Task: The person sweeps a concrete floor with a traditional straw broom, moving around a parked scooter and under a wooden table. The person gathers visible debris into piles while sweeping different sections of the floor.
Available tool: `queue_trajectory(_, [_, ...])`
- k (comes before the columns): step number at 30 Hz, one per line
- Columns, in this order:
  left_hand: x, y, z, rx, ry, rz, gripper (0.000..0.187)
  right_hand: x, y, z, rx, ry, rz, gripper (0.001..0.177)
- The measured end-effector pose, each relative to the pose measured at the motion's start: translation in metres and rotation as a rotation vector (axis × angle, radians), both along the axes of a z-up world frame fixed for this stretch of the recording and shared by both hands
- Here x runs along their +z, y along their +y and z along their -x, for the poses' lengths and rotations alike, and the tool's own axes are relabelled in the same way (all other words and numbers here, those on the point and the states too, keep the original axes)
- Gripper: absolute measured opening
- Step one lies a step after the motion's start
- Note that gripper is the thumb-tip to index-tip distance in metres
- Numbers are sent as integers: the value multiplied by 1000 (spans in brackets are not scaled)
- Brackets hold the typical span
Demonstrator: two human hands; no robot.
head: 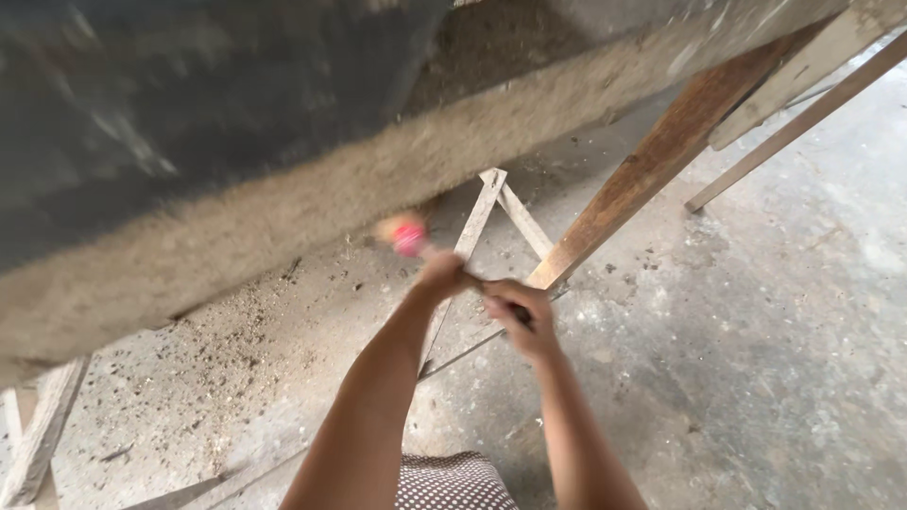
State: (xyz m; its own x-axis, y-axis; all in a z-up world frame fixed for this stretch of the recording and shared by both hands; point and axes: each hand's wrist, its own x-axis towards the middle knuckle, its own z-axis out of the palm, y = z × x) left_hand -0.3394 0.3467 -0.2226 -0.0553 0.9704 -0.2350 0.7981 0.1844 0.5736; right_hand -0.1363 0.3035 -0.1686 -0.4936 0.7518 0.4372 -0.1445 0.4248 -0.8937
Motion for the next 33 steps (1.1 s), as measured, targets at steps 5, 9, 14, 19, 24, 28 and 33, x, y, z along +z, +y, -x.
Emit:
queue_trajectory(5, [-28, -30, -11, 140, 98, 2, 16, 9, 20, -30, -94, 311, 64, 36])
queue_trajectory(9, [33, -25, -73, -25, 162, -318, 21, 104, 29, -111, 59, 612, 16, 47])
queue_trajectory(14, [81, -12, -69, -125, 25, -334, 19, 130, -6, -82, 124, 547, -355, 23])
queue_trajectory(19, [-23, -64, 53, 16, -2, -74, 43, 14, -66, 59, 89, 86, -285, 12])
queue_trajectory(24, [-101, -201, 150, 306, 77, -86, 11, -60, -109, 129, 360, 129, 192, 20])
queue_trajectory(28, [-48, -221, 151, 362, 161, -20, 12, -30, -103, 121, 157, 304, 451, 18])
queue_trajectory(33, [48, -191, 82, 105, 345, -364, 19, 81, -83, 34, 80, 593, 54, 31])
